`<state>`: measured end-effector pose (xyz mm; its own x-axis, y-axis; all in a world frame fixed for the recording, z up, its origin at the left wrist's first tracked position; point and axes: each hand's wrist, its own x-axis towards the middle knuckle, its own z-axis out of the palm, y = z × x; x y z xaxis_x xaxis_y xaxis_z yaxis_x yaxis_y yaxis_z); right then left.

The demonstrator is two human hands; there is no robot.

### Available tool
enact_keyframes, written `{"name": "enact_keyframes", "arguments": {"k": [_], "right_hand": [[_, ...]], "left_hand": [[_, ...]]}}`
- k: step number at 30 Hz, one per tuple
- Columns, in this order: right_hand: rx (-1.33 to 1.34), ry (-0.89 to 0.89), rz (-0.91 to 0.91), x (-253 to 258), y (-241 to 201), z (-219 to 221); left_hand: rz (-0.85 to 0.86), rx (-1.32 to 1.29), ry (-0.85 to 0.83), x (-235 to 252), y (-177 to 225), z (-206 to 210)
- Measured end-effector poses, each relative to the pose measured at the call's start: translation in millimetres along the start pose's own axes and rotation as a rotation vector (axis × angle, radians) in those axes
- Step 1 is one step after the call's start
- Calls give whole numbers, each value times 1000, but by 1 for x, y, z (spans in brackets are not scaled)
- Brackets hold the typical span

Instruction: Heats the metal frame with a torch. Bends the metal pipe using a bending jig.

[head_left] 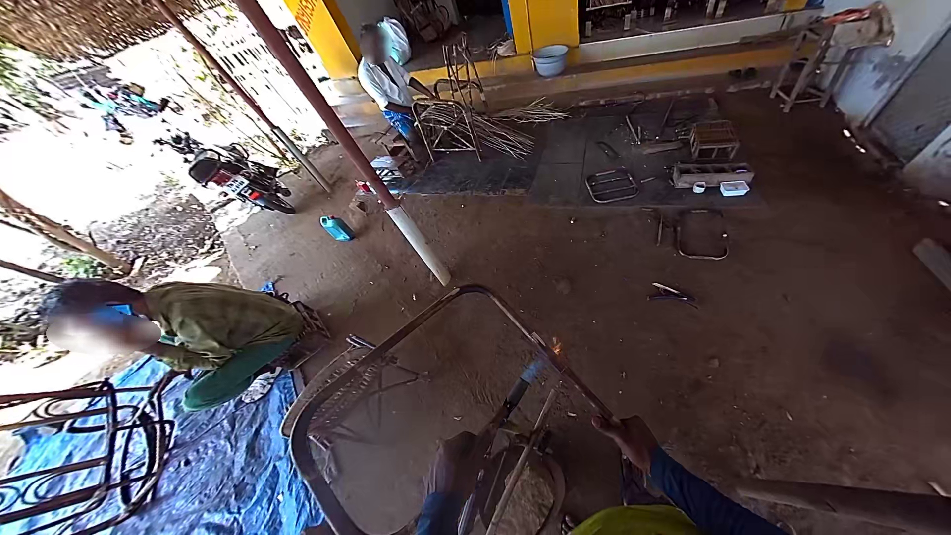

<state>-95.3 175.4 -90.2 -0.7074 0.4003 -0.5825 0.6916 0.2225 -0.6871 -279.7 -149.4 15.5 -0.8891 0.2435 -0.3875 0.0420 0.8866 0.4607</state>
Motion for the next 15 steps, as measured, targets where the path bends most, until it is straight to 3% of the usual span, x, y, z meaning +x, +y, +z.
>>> {"name": "enact_keyframes", "arguments": {"k": [15], "right_hand": [[-75,-5,29,-22,38,1]], "left_hand": [[-45,15,-35,-23,-14,31]]}}
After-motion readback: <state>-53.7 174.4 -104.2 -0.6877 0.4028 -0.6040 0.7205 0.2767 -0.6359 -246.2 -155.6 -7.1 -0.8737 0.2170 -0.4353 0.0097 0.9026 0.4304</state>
